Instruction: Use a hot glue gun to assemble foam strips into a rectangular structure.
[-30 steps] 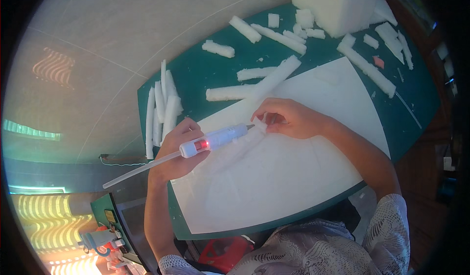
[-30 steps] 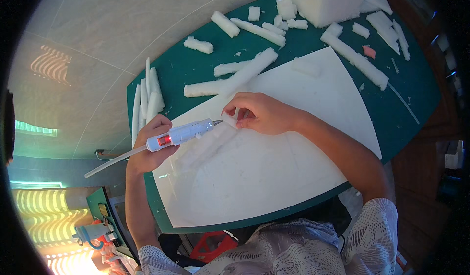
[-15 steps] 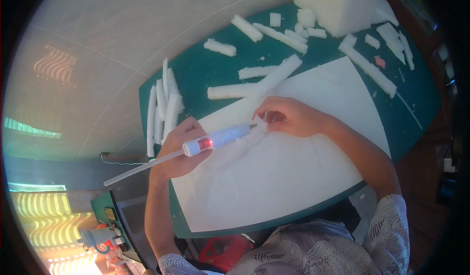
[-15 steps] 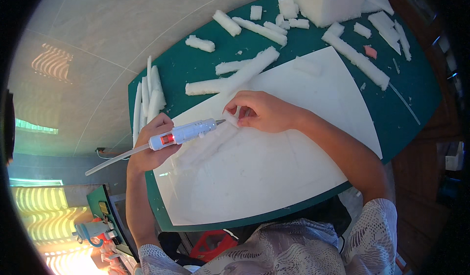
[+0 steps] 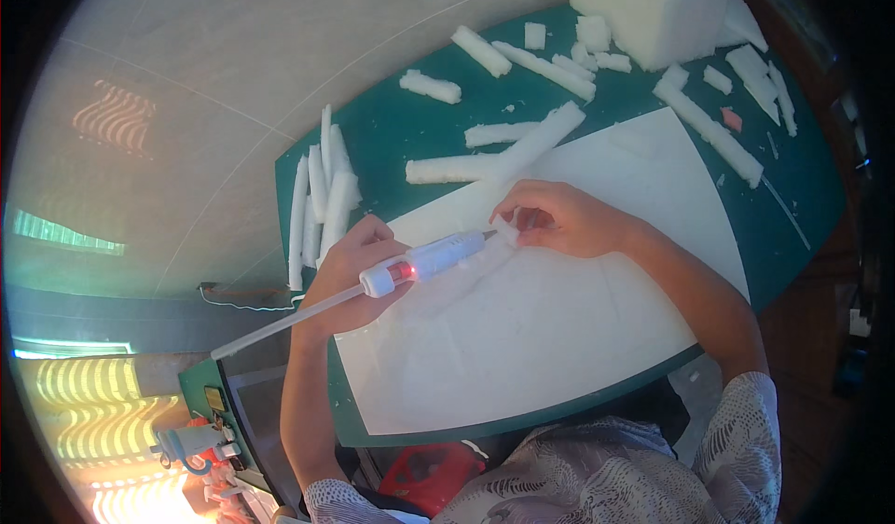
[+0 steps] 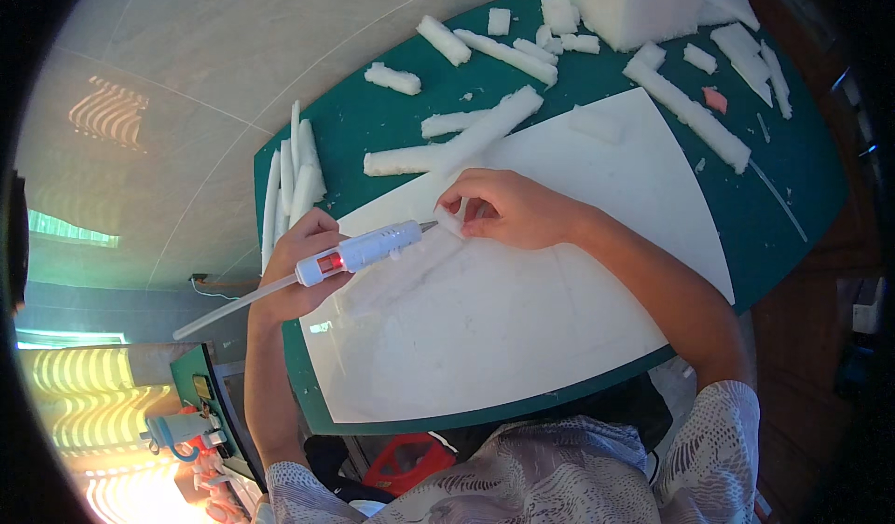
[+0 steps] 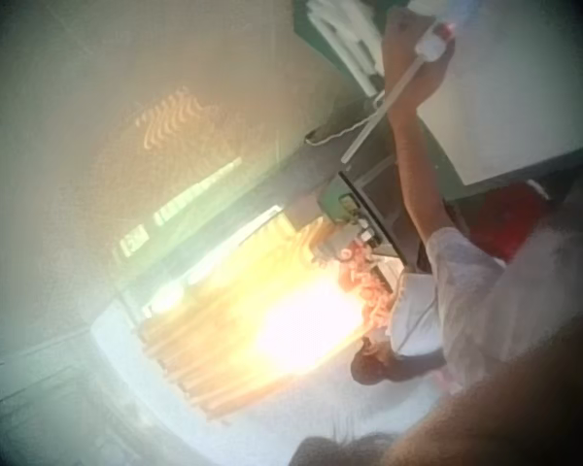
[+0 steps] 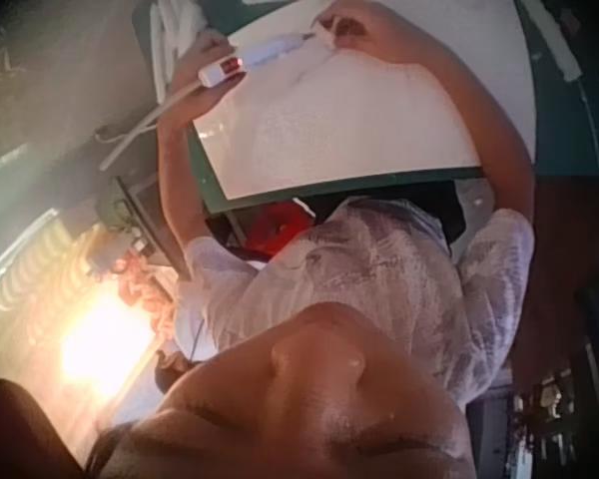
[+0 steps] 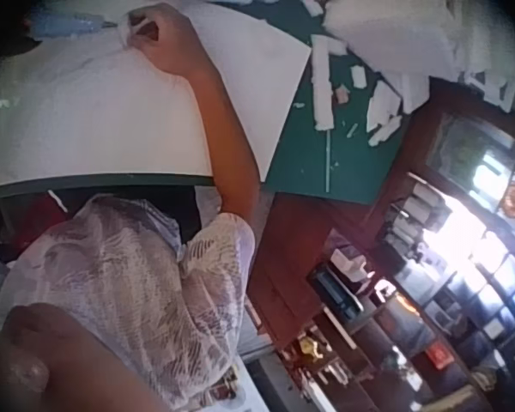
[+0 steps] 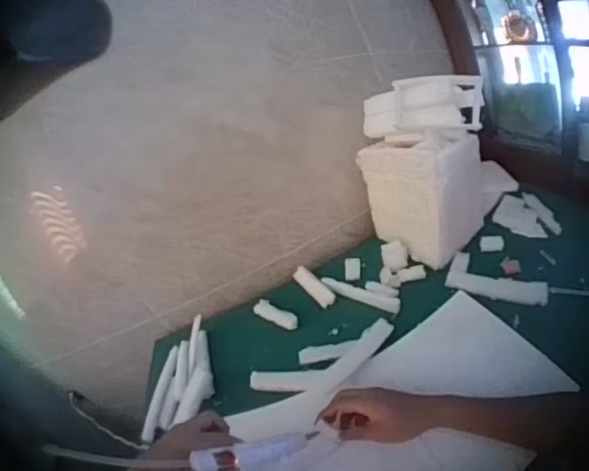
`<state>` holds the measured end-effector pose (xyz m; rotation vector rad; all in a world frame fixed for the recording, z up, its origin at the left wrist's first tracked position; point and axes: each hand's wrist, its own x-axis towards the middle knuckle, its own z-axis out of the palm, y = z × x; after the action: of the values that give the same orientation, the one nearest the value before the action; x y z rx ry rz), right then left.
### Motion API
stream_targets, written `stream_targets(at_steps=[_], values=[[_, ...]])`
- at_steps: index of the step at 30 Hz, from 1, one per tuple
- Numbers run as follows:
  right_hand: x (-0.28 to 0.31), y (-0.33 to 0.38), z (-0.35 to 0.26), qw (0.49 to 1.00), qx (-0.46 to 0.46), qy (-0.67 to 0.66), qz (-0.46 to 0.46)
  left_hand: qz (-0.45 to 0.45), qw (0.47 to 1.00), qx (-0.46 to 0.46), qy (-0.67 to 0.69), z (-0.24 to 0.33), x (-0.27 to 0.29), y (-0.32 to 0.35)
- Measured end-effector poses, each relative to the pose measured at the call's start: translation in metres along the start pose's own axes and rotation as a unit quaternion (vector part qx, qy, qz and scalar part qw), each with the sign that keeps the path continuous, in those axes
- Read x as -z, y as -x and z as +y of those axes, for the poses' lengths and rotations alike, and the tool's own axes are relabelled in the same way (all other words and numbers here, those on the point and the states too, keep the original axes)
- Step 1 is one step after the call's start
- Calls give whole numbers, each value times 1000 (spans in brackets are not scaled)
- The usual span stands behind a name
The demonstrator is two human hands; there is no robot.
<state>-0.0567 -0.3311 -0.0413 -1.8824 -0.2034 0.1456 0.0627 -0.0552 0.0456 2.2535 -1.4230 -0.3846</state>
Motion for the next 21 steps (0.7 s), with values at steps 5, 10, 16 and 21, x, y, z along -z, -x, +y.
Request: stream_targets(at_steps=[5, 10, 16, 21], values=[[1, 1, 3, 1000, 11, -8, -1, 14, 1000, 7, -5, 5, 3, 2], [0, 0, 1, 1000, 12, -4, -1, 41, 999, -6, -19, 2, 11, 14], [0, 2, 7, 999, 19, -30, 5, 108, 991, 72, -14, -22, 9, 67], [0, 0, 6, 999, 33, -26, 4, 190, 961, 197, 33, -45, -27, 147]])
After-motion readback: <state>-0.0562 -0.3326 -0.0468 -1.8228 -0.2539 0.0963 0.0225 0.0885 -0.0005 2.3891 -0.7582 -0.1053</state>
